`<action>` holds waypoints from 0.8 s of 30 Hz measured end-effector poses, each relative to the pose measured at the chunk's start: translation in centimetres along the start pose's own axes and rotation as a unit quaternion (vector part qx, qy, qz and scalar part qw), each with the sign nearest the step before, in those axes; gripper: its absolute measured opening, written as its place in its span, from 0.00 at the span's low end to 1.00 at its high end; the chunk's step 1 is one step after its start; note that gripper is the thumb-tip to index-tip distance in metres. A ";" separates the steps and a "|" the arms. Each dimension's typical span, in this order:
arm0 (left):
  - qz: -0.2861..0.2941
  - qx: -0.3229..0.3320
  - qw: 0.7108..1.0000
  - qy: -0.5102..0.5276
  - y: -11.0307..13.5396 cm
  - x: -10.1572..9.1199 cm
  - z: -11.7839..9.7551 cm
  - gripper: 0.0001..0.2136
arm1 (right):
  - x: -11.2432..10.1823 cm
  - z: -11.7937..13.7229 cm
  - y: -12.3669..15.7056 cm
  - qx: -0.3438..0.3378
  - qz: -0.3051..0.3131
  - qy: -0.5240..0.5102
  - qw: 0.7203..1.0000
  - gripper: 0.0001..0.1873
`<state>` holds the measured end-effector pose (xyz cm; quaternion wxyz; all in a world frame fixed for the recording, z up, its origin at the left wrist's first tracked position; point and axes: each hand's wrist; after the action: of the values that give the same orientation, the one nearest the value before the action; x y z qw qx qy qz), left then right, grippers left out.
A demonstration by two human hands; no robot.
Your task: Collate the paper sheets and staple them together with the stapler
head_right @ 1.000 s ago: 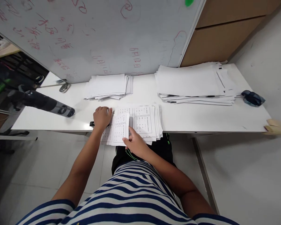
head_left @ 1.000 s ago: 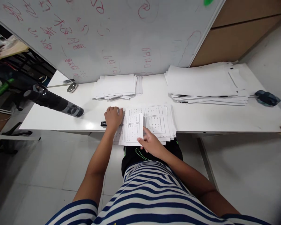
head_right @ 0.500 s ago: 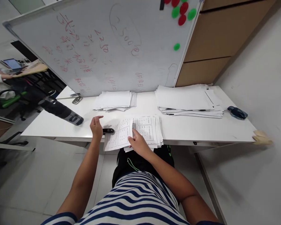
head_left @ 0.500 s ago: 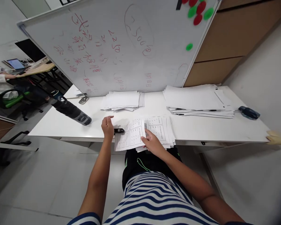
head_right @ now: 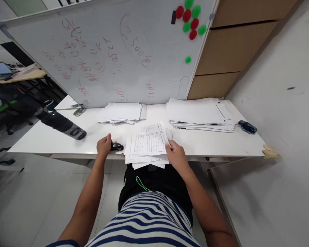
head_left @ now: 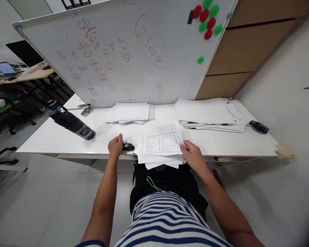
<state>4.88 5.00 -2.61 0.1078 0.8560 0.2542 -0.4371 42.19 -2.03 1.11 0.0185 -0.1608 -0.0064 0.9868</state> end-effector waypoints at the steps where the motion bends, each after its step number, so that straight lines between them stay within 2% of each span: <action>1: 0.004 -0.006 1.000 -0.004 -0.1 0.0 -0.1 0.27 | -0.4 -0.3 0.0 0.004 0.000 -0.005 1.000 0.20; 5: 0.017 -0.025 1.000 -0.008 -0.3 -0.2 -0.3 0.27 | -1.7 -0.8 0.3 0.023 -0.004 -0.132 0.991 0.19; 9: 0.018 -0.028 0.999 -0.002 -0.2 -0.3 -0.4 0.26 | -1.6 -1.7 0.4 0.028 -0.003 -0.217 0.976 0.18; 15: 0.014 -0.028 0.999 0.007 -0.2 -0.1 -0.3 0.26 | -0.6 -3.1 0.7 0.045 0.022 -0.225 0.973 0.18; 20: 0.012 -0.028 0.999 0.012 -0.3 0.0 -0.4 0.26 | -0.4 -3.1 0.4 0.058 0.022 -0.225 0.972 0.20; 22: 0.009 -0.023 1.000 0.015 -0.3 0.0 -0.3 0.26 | -0.4 -2.9 0.2 0.060 0.026 -0.201 0.977 0.23; 24: -0.002 -0.012 1.000 0.018 -0.3 0.2 -0.1 0.25 | -0.3 -2.7 0.0 0.062 0.036 -0.128 0.989 0.28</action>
<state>4.90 5.42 -2.68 0.1123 0.8621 0.2629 -0.4185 43.35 -2.03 -1.35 -0.0082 -0.0321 0.0580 0.9978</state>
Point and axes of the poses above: each hand's wrist, its own y-axis away from the middle knuckle, its own x-axis out of the palm, z = x × y, and after that the axes turned 6 degrees about -x, right-handed
